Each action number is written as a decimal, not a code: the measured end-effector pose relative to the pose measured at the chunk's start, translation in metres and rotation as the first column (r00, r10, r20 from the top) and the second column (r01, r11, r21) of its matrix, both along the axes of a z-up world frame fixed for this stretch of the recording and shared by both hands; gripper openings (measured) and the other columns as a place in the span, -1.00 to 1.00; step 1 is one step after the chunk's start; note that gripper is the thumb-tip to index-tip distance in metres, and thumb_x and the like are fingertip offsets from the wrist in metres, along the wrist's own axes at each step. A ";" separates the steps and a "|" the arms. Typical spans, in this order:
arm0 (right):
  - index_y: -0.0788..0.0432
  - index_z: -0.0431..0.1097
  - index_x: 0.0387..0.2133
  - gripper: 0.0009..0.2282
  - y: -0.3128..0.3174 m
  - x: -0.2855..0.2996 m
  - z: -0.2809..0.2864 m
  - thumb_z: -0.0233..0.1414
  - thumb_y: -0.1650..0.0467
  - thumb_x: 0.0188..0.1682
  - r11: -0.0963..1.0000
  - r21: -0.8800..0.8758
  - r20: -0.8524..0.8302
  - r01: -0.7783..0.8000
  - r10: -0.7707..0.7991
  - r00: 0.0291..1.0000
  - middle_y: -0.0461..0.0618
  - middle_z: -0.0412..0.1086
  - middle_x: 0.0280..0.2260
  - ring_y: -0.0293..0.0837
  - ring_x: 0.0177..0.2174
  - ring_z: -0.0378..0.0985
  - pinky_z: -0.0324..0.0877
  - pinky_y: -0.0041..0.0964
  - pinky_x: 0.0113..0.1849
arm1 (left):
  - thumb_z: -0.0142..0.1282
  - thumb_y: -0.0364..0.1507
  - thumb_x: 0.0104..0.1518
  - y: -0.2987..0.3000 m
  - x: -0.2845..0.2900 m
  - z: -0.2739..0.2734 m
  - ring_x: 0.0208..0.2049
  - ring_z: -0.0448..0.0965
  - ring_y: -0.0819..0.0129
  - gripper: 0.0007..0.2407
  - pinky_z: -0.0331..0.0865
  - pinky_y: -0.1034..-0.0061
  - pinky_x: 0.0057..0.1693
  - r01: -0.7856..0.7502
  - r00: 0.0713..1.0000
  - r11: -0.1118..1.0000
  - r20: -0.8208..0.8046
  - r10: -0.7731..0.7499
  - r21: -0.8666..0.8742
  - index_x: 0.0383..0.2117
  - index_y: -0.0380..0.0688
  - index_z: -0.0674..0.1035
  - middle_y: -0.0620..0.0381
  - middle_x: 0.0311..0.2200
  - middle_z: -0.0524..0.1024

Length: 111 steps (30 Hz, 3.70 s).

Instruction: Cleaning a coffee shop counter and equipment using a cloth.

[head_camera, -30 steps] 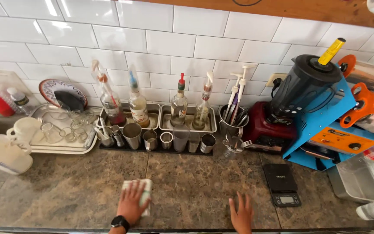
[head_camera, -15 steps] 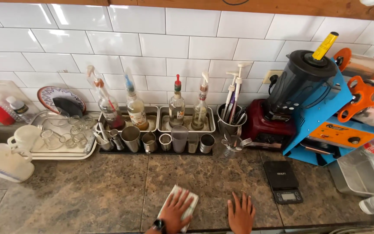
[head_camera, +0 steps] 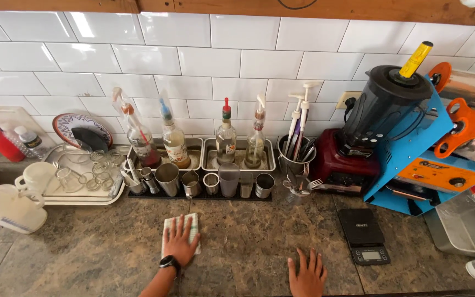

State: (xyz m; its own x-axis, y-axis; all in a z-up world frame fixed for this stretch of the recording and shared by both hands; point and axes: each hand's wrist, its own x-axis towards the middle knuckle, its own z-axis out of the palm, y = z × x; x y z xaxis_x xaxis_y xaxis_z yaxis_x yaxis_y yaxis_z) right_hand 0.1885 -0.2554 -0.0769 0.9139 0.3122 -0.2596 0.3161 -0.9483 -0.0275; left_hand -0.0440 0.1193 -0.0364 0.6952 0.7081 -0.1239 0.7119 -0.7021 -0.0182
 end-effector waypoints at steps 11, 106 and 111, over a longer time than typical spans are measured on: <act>-0.42 -0.02 0.37 -0.36 0.006 -0.005 0.026 -0.50 -0.19 0.03 1.000 -0.001 -0.067 0.016 -0.017 0.998 -0.16 -0.31 0.50 0.04 0.46 -0.30 -0.33 0.21 0.37 | -0.70 0.21 0.25 -0.061 -0.065 -0.027 0.50 -0.39 0.09 -0.28 -0.47 0.05 0.47 0.096 0.920 0.745 0.226 -0.319 0.660 0.48 0.13 -0.20 0.12 0.52 -0.36; -0.49 0.19 0.26 -0.50 0.006 -0.012 0.031 -0.18 -0.10 0.02 0.985 0.168 0.077 0.037 -0.050 0.996 -0.26 -0.16 0.47 0.01 0.44 -0.15 -0.10 0.23 0.36 | -0.51 0.22 0.14 0.023 -0.034 -0.028 0.55 -0.34 0.10 -0.22 -0.40 0.07 0.52 0.249 0.736 0.682 0.323 -0.595 0.688 0.49 0.17 -0.12 0.11 0.54 -0.27; -0.48 0.20 0.27 -0.48 0.006 -0.016 0.031 -0.19 -0.11 0.02 0.985 0.163 0.078 0.059 -0.072 0.994 -0.30 -0.12 0.46 -0.07 0.45 -0.18 -0.16 0.09 0.38 | -0.65 0.21 0.21 0.025 0.018 -0.019 0.51 -0.38 0.09 -0.26 -0.46 0.08 0.50 0.178 0.762 0.684 0.342 -0.551 0.707 0.48 0.14 -0.19 0.08 0.52 -0.34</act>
